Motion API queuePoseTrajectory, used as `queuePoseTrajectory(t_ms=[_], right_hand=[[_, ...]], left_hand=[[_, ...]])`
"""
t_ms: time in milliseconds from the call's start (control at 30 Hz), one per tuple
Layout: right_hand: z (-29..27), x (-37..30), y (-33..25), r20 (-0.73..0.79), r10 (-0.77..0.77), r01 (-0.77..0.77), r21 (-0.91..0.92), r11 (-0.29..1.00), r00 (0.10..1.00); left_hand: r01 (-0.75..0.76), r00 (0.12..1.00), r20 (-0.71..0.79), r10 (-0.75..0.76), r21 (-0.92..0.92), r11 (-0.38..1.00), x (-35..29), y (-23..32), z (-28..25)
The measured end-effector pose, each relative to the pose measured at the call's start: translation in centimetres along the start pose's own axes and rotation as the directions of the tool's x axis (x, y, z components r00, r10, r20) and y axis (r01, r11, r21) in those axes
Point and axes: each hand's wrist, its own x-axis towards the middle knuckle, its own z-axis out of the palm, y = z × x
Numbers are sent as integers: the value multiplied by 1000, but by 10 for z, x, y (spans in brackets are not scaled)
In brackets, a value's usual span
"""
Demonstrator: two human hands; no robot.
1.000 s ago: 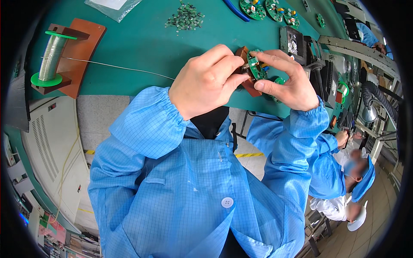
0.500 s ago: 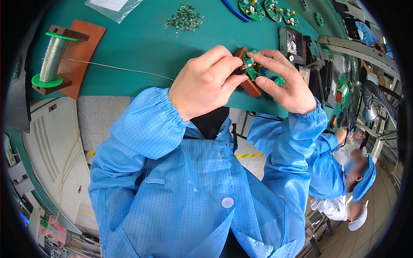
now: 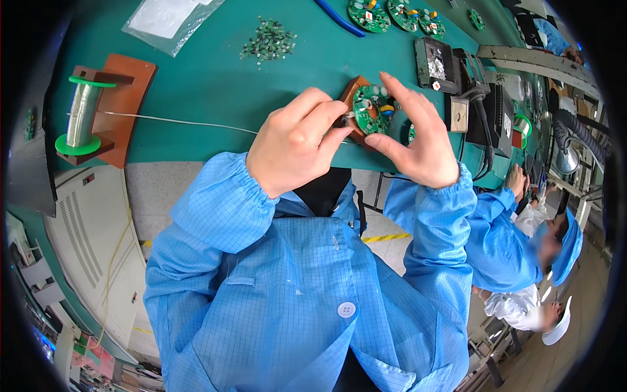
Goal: The person assembles electronic circuit boards by mounting components onto each board in a fixture, soldering connections with a soldering iron and solder wire, and placing the completed boards onto a conveyor belt.
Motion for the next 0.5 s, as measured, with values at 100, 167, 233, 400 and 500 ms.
queuePoseTrajectory(t_ms=[100, 167, 233, 400, 500], right_hand=[[10, 8, 5, -124, -107, 88, -146, 985, 987], [13, 9, 8, -146, -78, 66, -85, 994, 986], [17, 8, 12, -209, -88, 88, -7, 996, 974], [20, 4, 15, -238, 5, 27, 132, 991, 971], [24, 5, 15, -319, -18, 66, 140, 988, 948]], left_hand=[[20, 998, 51, -21, 31, 999, 0, 4, 2], [20, 996, 81, -25, 57, 998, 2, 5, 2], [5, 996, 90, -14, 102, 995, 4, 2, -1], [-23, 998, 64, 14, 136, 990, 24, 10, -11], [-79, 993, 99, 62, 180, 980, 38, 7, -9]])
